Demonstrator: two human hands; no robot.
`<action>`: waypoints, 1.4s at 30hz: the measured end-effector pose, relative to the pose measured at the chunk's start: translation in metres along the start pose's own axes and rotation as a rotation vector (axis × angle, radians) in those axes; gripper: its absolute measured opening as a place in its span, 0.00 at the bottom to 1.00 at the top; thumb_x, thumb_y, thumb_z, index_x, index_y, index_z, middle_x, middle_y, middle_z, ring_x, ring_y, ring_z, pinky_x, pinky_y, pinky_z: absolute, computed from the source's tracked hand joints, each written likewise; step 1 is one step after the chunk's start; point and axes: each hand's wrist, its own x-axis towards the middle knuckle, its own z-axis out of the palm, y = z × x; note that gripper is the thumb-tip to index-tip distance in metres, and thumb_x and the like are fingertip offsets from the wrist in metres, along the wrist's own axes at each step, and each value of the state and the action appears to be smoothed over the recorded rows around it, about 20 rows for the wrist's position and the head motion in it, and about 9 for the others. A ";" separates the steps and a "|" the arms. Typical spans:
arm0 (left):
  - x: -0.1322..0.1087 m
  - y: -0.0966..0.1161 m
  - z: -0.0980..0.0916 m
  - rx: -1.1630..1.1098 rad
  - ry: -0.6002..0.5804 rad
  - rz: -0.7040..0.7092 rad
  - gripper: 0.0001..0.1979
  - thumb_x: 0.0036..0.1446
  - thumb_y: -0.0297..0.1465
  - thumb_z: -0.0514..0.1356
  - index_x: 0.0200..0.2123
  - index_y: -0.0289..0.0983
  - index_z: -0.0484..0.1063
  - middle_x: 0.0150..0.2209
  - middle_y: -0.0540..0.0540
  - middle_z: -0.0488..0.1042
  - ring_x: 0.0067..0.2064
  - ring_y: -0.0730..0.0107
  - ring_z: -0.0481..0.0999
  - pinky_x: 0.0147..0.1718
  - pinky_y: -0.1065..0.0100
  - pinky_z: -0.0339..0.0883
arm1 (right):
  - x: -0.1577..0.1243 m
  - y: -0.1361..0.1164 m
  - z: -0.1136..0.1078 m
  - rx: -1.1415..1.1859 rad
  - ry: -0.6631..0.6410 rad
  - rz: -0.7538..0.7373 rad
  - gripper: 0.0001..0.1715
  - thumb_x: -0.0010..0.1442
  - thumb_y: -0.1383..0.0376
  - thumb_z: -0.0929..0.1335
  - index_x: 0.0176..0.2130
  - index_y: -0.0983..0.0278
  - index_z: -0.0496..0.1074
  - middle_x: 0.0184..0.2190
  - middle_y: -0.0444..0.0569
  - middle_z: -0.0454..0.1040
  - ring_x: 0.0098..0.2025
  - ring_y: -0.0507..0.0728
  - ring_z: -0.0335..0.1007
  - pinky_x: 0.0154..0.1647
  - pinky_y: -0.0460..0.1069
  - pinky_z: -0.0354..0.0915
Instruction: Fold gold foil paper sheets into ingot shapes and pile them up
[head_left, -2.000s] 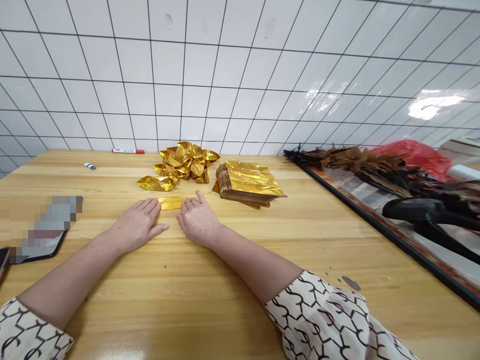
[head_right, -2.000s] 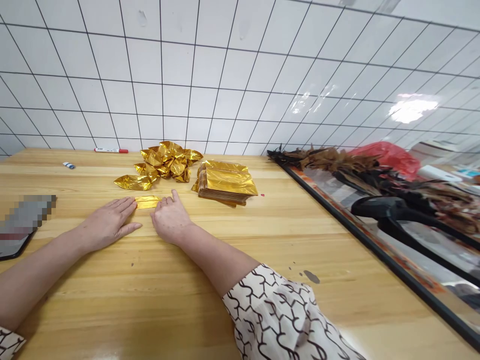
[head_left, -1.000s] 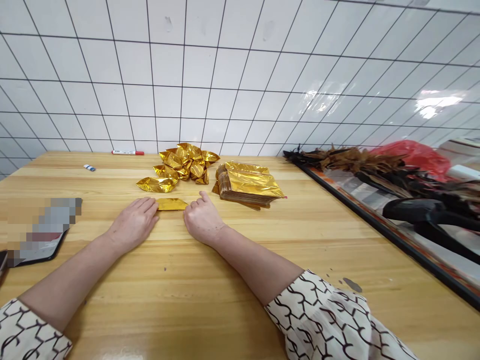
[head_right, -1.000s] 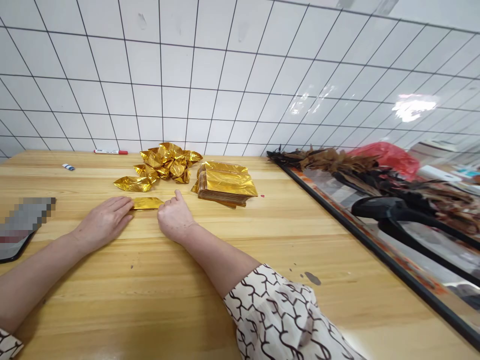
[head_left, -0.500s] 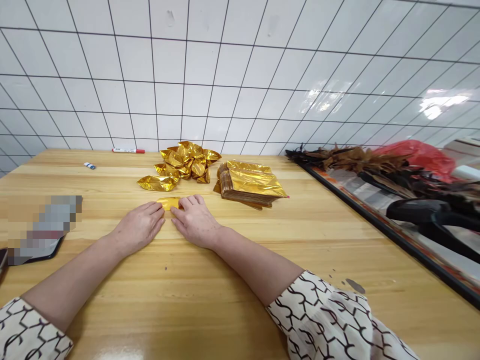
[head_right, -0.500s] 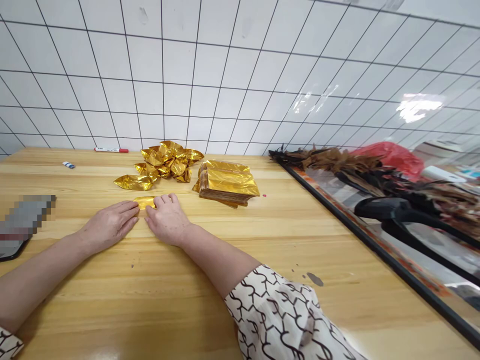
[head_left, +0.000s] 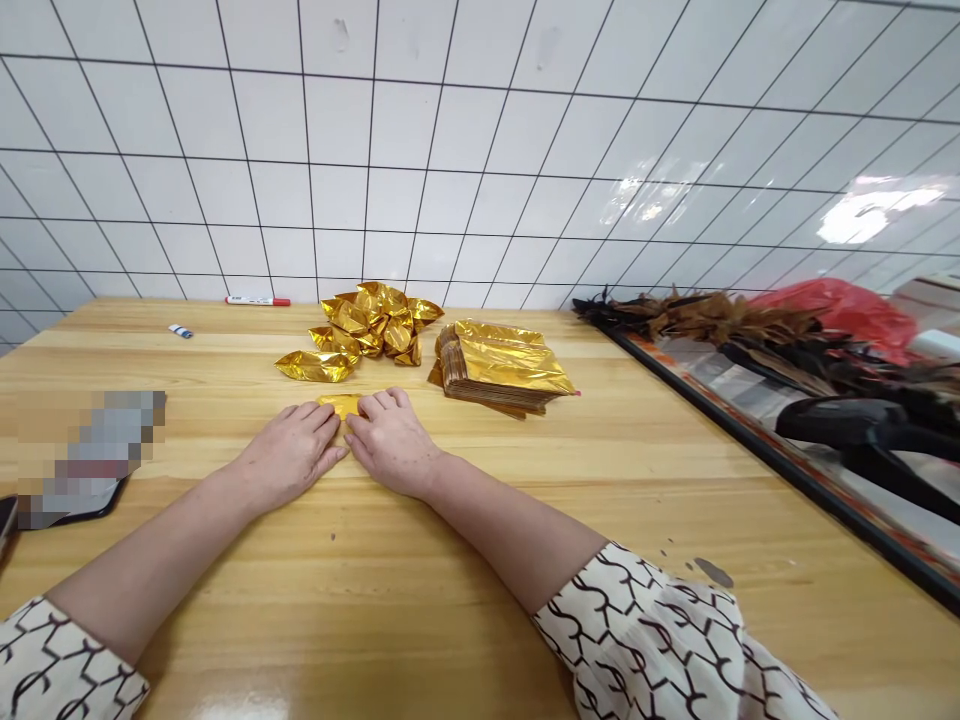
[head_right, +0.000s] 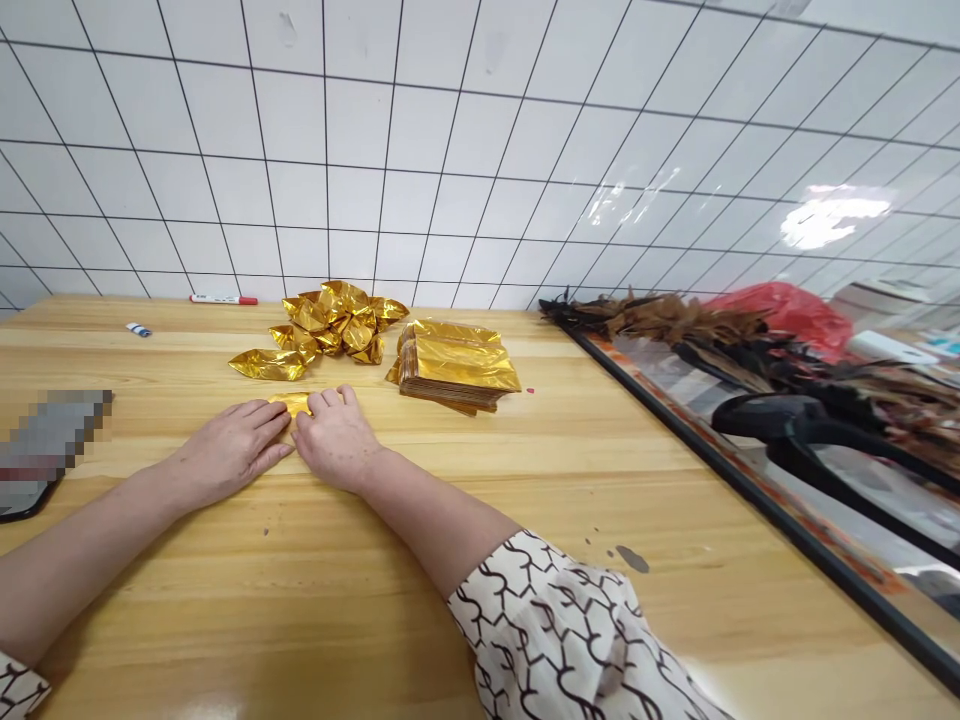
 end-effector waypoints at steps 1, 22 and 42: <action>0.000 0.000 -0.002 0.006 -0.017 -0.003 0.14 0.66 0.36 0.50 0.40 0.35 0.72 0.42 0.40 0.75 0.44 0.59 0.73 0.44 0.61 0.69 | 0.000 0.001 0.000 -0.017 -0.003 0.000 0.18 0.67 0.62 0.60 0.40 0.69 0.76 0.37 0.57 0.73 0.42 0.60 0.63 0.48 0.56 0.52; -0.004 -0.009 -0.003 -0.045 -0.022 -0.068 0.19 0.65 0.38 0.48 0.46 0.34 0.74 0.51 0.38 0.75 0.53 0.57 0.73 0.53 0.58 0.68 | 0.002 0.011 -0.026 -0.164 -0.250 0.034 0.18 0.60 0.72 0.61 0.39 0.73 0.79 0.34 0.64 0.76 0.42 0.63 0.68 0.49 0.59 0.50; 0.001 -0.004 0.007 -0.180 -0.045 -0.048 0.28 0.67 0.44 0.43 0.54 0.29 0.68 0.56 0.32 0.70 0.58 0.54 0.70 0.57 0.54 0.63 | 0.002 0.005 0.005 0.171 -0.102 0.039 0.30 0.68 0.57 0.59 0.61 0.74 0.62 0.61 0.64 0.63 0.65 0.63 0.55 0.64 0.60 0.53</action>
